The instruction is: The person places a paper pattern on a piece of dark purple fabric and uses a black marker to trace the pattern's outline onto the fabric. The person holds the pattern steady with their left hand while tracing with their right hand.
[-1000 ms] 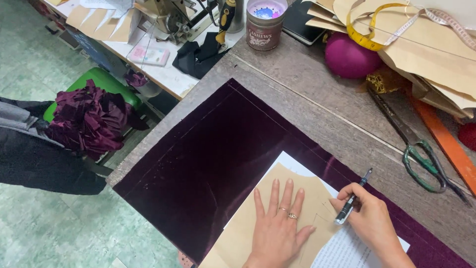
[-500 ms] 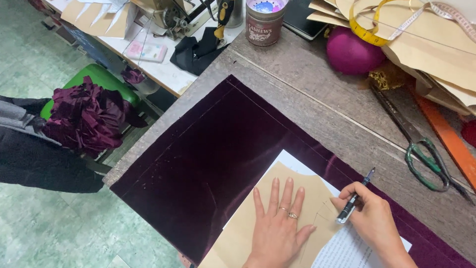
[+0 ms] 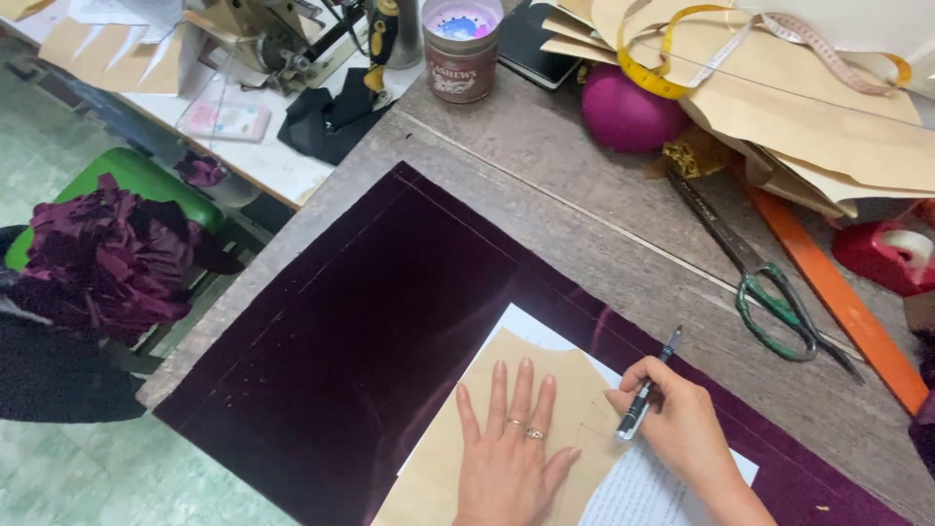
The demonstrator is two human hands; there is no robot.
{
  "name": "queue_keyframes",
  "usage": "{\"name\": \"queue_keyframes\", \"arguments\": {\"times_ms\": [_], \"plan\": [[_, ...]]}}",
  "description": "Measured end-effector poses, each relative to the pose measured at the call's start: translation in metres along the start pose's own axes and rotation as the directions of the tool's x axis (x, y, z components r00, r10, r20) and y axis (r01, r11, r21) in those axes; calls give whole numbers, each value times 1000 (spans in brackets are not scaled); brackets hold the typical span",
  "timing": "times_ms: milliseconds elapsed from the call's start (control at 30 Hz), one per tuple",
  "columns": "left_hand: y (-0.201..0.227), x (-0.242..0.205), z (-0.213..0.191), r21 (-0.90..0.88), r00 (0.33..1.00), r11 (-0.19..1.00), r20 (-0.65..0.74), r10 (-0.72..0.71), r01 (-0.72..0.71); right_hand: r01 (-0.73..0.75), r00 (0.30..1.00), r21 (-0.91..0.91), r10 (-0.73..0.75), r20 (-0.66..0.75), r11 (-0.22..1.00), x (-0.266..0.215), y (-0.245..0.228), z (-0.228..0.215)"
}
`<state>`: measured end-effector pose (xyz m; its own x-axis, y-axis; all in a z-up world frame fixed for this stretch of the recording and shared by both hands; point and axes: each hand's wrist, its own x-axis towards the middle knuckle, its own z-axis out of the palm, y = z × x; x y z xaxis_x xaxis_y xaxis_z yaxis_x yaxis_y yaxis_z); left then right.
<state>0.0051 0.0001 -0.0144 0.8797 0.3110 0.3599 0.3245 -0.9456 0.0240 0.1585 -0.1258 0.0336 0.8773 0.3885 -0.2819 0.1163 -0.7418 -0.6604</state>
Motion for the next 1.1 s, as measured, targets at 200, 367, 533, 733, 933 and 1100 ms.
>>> {"name": "queue_keyframes", "arguments": {"times_ms": [200, 367, 533, 733, 933, 1100], "plan": [[1, -1, 3, 20, 1000, 1000, -5, -2, 2, -53, 998, 0, 53, 42, 999, -1, -6, -3], [7, 7, 8, -138, 993, 988, 91, 81, -68, -38, 998, 1, 38, 44, 999, -1, -4, -3], [20, 43, -16, 3, 887, 995, 452, 90, -102, -62, 995, 13, 61, 83, 998, -2, -9, -6], [26, 68, -40, -28, 675, 993, 731, 99, -115, -47, 997, 14, 46, 69, 999, -2, -8, -6], [27, 69, -43, -27, 665, 994, 741, 93, -109, -12, 998, -13, 12, 60, 1000, 0, -3, -4], [27, 70, -45, -27, 654, 991, 749, 107, -131, -37, 996, -15, 38, 79, 999, 0, -6, -6]]}}
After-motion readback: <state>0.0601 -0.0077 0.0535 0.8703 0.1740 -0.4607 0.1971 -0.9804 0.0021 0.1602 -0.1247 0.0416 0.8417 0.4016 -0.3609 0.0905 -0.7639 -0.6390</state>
